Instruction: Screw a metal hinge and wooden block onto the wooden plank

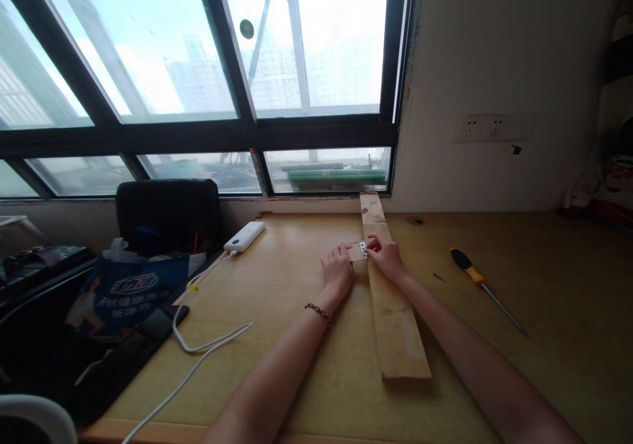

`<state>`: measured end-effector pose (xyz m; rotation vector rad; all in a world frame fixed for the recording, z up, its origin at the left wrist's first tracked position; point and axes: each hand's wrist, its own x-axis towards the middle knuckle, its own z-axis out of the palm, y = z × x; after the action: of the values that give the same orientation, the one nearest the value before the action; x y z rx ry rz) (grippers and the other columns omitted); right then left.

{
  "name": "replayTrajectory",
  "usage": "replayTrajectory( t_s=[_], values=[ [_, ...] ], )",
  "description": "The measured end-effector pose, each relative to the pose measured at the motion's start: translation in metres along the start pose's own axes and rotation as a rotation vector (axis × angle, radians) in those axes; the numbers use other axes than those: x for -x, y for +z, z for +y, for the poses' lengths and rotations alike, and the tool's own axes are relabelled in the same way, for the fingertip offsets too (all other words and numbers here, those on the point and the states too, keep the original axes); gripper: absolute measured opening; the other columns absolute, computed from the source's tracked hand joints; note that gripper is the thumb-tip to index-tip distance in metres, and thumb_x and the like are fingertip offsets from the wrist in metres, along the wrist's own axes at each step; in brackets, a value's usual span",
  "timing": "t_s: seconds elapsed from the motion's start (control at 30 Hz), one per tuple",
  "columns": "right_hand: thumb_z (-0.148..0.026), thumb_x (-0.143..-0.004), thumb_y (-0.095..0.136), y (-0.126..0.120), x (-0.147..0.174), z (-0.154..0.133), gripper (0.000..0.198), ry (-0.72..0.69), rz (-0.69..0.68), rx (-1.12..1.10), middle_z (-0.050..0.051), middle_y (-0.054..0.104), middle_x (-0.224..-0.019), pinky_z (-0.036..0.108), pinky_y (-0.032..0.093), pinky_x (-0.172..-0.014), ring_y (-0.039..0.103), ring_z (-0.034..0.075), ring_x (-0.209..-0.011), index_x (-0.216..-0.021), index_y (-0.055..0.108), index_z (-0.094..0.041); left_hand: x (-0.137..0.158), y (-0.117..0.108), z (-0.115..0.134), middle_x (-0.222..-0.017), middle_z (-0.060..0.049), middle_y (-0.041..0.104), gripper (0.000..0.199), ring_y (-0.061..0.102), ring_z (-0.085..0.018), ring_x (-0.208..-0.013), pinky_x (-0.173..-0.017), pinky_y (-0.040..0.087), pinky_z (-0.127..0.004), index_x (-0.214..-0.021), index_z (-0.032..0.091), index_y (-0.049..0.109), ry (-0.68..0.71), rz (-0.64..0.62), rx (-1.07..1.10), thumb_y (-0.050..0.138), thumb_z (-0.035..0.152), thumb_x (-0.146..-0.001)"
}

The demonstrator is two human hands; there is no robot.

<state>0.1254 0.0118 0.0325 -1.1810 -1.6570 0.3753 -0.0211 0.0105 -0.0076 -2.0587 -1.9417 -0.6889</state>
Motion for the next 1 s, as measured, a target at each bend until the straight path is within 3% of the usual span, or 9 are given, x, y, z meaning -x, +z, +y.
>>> replayTrajectory(
  t_s=[0.17, 0.47, 0.67, 1.0],
  values=[
    [-0.015, -0.067, 0.063, 0.0011, 0.0004, 0.0, 0.04, 0.037, 0.048, -0.061, 0.0, 0.065, -0.074, 0.027, 0.049, -0.063, 0.06, 0.014, -0.063, -0.106, 0.052, -0.018, 0.0003, -0.0008, 0.0, -0.112, -0.015, 0.054, 0.043, 0.05, -0.024, -0.098, -0.091, 0.032, -0.041, -0.127, 0.013, 0.043, -0.012, 0.001, -0.001, 0.036, 0.019, -0.085],
    [-0.01, -0.065, 0.061, 0.002, 0.0019, -0.0004, 0.041, 0.054, 0.026, 0.005, -0.001, 0.064, -0.073, 0.027, 0.049, -0.065, 0.061, 0.014, -0.064, -0.104, 0.05, -0.018, 0.0005, -0.0008, -0.0001, -0.113, -0.016, 0.053, 0.044, 0.049, -0.024, -0.099, -0.091, 0.031, -0.042, -0.127, 0.012, 0.042, -0.012, 0.005, 0.007, 0.037, 0.019, -0.084],
    [-0.009, -0.07, 0.055, 0.0044, 0.0037, -0.0001, 0.045, -0.039, -0.062, 0.094, 0.0, 0.065, -0.076, 0.027, 0.048, -0.066, 0.061, 0.014, -0.064, -0.112, 0.045, -0.018, 0.0003, -0.0005, -0.0001, -0.114, -0.015, 0.053, 0.045, 0.05, -0.024, -0.099, -0.091, 0.032, -0.041, -0.128, 0.012, 0.041, -0.01, 0.018, 0.004, 0.039, 0.019, -0.083],
    [-0.01, -0.071, 0.058, 0.0059, 0.0018, 0.0018, 0.034, -0.081, -0.103, 0.181, 0.0, 0.064, -0.073, 0.025, 0.044, -0.065, 0.058, 0.014, -0.064, -0.103, 0.051, -0.018, -0.0001, -0.0039, -0.0004, -0.117, -0.015, 0.051, 0.046, 0.048, -0.023, -0.103, -0.092, 0.032, -0.04, -0.129, 0.012, 0.039, -0.001, -0.009, 0.017, 0.04, 0.02, -0.083]
  ],
)
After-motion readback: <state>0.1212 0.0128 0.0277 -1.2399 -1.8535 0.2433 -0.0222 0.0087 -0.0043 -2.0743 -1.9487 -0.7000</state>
